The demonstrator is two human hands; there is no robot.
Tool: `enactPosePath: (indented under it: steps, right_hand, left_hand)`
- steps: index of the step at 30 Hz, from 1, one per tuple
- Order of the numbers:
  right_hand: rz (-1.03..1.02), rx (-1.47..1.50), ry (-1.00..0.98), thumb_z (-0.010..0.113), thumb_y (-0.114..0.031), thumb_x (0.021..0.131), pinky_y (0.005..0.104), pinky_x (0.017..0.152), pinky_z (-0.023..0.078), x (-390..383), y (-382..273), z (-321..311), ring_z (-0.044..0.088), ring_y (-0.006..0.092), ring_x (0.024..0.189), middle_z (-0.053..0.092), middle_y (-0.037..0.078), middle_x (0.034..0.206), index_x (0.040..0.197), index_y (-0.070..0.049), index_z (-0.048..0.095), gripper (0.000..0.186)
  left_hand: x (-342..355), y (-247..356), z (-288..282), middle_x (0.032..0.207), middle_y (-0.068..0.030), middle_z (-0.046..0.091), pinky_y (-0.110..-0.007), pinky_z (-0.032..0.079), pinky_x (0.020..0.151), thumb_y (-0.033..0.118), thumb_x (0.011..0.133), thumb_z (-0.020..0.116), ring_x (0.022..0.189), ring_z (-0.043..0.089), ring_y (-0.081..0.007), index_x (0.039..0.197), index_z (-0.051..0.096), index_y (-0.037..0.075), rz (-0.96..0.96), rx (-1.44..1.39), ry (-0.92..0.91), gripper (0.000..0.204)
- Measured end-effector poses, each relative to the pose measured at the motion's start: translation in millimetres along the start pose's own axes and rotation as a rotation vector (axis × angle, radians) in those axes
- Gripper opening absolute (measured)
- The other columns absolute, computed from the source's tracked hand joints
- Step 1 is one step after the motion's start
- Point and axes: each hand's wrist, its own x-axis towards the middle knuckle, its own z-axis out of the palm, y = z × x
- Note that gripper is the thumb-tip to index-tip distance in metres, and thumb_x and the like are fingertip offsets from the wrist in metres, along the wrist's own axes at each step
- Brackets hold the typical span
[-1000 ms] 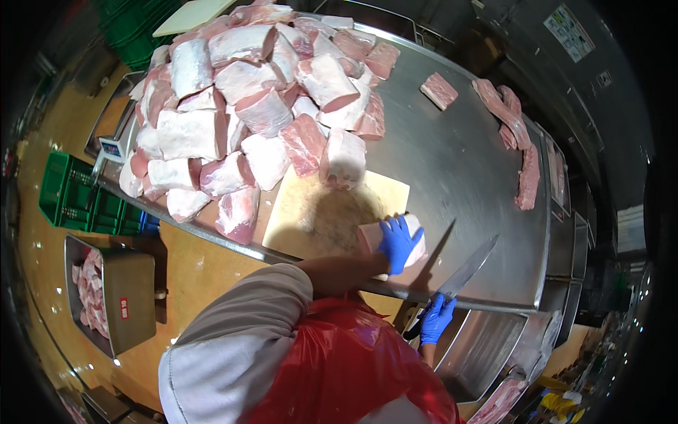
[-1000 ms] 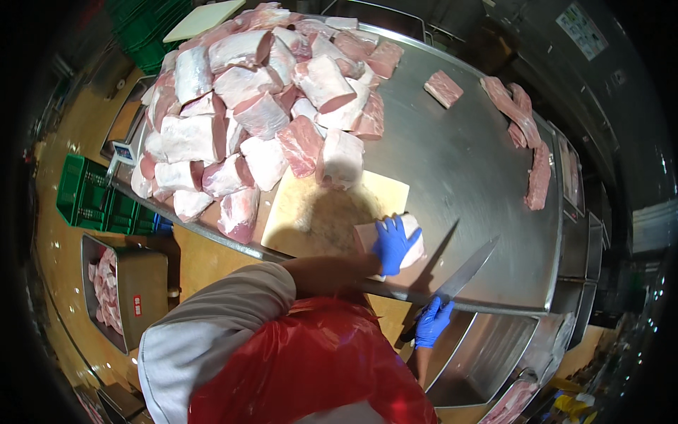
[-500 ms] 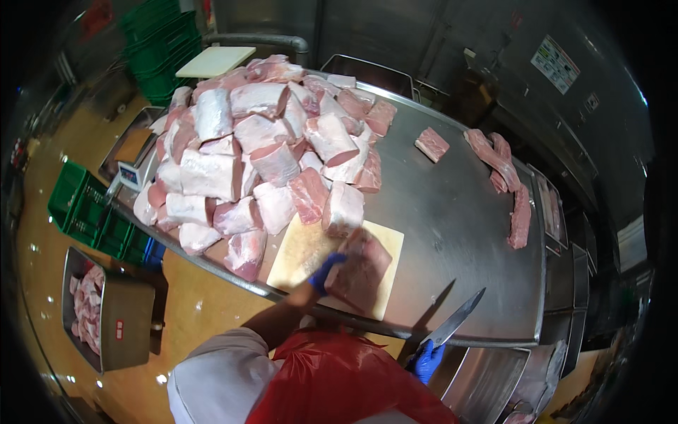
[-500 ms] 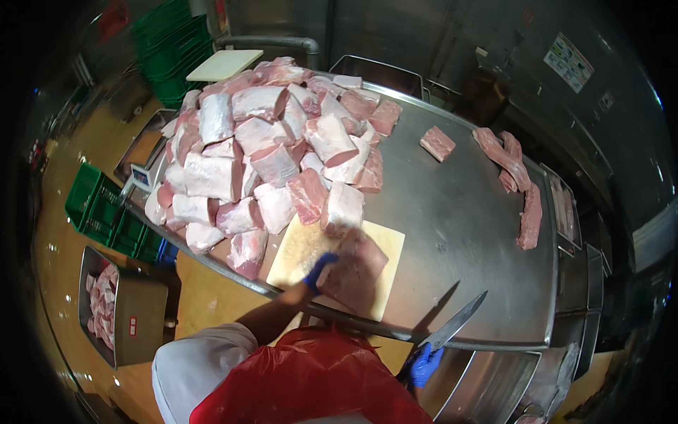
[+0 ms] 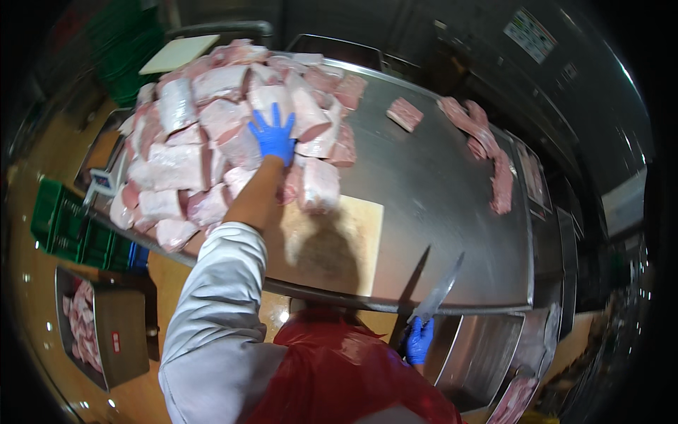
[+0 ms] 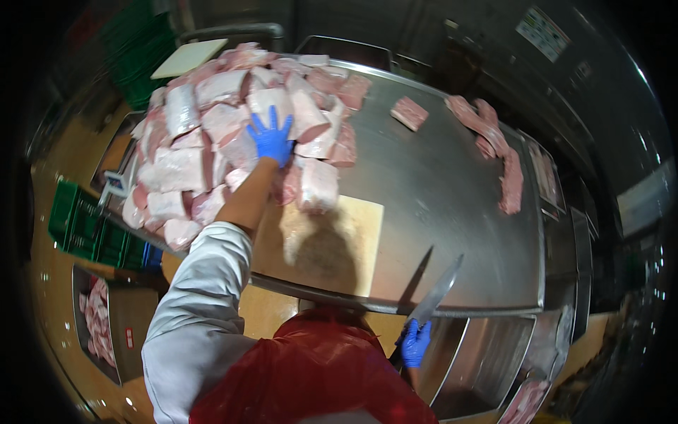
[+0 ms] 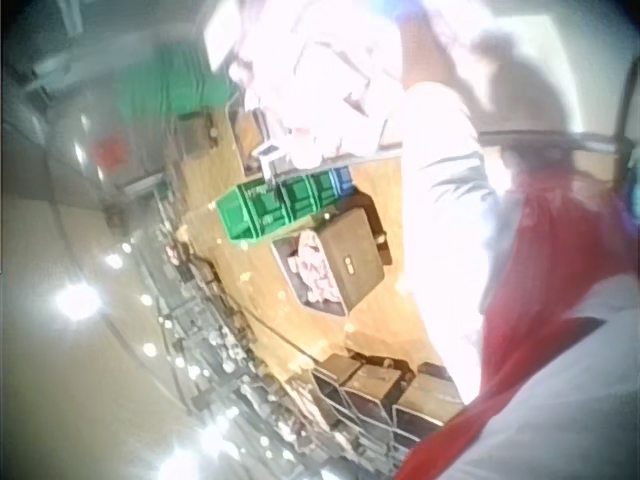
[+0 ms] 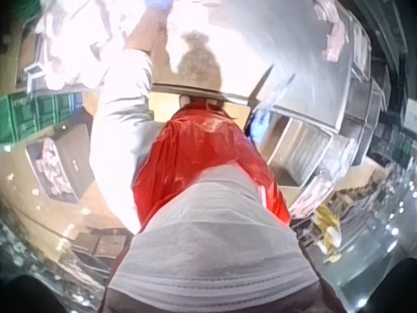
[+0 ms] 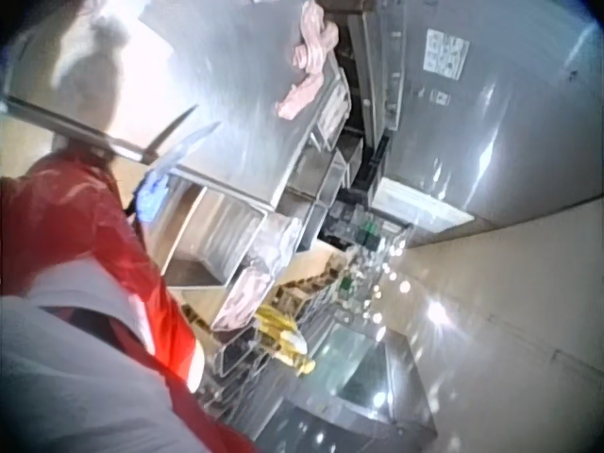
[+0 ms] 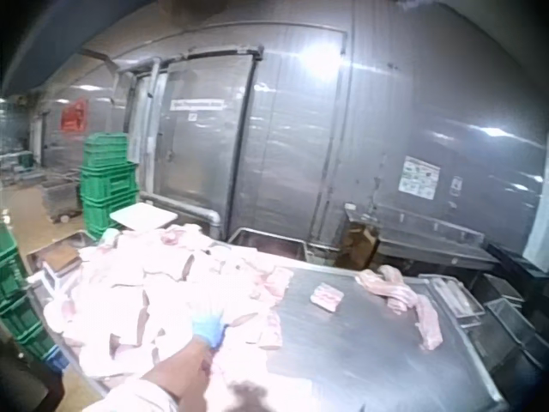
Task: The person cuts large pieces of pork belly into smaller portions using a knife on a cutting board. They repeatedly pick up pieces, slice them, and place the cut portions into a metal tray and green baskets. The person also uses a digital scale to weigh portions during the process.
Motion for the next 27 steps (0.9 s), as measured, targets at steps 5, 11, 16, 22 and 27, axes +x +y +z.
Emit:
enactPosePath:
  steps: [5, 11, 16, 22, 27]
  right_hand:
    - [0.141, 0.024, 0.149, 0.051, -0.023, 0.102, 0.0249, 0.041, 0.041, -12, 14, -34, 0.046, 0.0062, 0.047, 0.049, -0.002, 0.062, 0.101, -0.009, 0.048, 0.015]
    - [0.116, 0.138, 0.306, 0.053, -0.022, 0.101, 0.0275, 0.041, 0.041, 53, 51, -95, 0.047, 0.0097, 0.045, 0.048, 0.001, 0.062, 0.108, -0.007, 0.051, 0.017]
    - [-0.005, 0.184, 0.417, 0.051, -0.021, 0.102, 0.0277, 0.041, 0.041, 144, 58, -177, 0.049, 0.0111, 0.045, 0.052, 0.003, 0.063, 0.11, -0.006, 0.053, 0.017]
    - [0.106, 0.153, 0.509, 0.052, -0.014, 0.1, 0.0292, 0.041, 0.042, 239, 77, -259, 0.051, 0.0125, 0.045, 0.053, 0.004, 0.06, 0.101, -0.004, 0.053, 0.01]
    - [0.258, 0.028, 0.445, 0.053, -0.021, 0.099, 0.0325, 0.046, 0.047, 222, 53, -303, 0.058, 0.0152, 0.05, 0.058, 0.007, 0.062, 0.094, -0.003, 0.051, 0.019]
  left_hand:
    - [6, 26, 25, 0.162, -0.0216, 0.019, -0.074, 0.002, 0.112, 0.051, 0.084, 0.064, 0.147, 0.016, -0.0488, 0.151, 0.039, 0.028, 0.112, 0.159, 0.061, 0.075]
    - [-41, 156, 6, 0.16, -0.0193, 0.022, -0.076, 0.028, 0.102, 0.033, 0.088, 0.063, 0.144, 0.022, -0.0508, 0.153, 0.035, 0.024, 0.05, 0.153, -0.082, 0.072]
    - [-55, 382, 37, 0.12, -0.03, 0.061, -0.046, 0.047, 0.098, 0.024, 0.086, 0.065, 0.11, 0.06, -0.0428, 0.128, 0.058, -0.003, 0.603, -0.611, -0.173, 0.051]
    - [-63, 714, 104, 0.122, -0.0368, 0.059, -0.045, 0.047, 0.1, 0.049, 0.083, 0.068, 0.118, 0.058, -0.0463, 0.131, 0.05, -0.015, 0.586, -0.759, -0.441, 0.081]
    - [-31, 944, 127, 0.129, -0.0382, 0.053, -0.043, 0.048, 0.101, 0.06, 0.072, 0.073, 0.123, 0.056, -0.0434, 0.151, 0.021, -0.005, 0.249, -0.587, -0.594, 0.115]
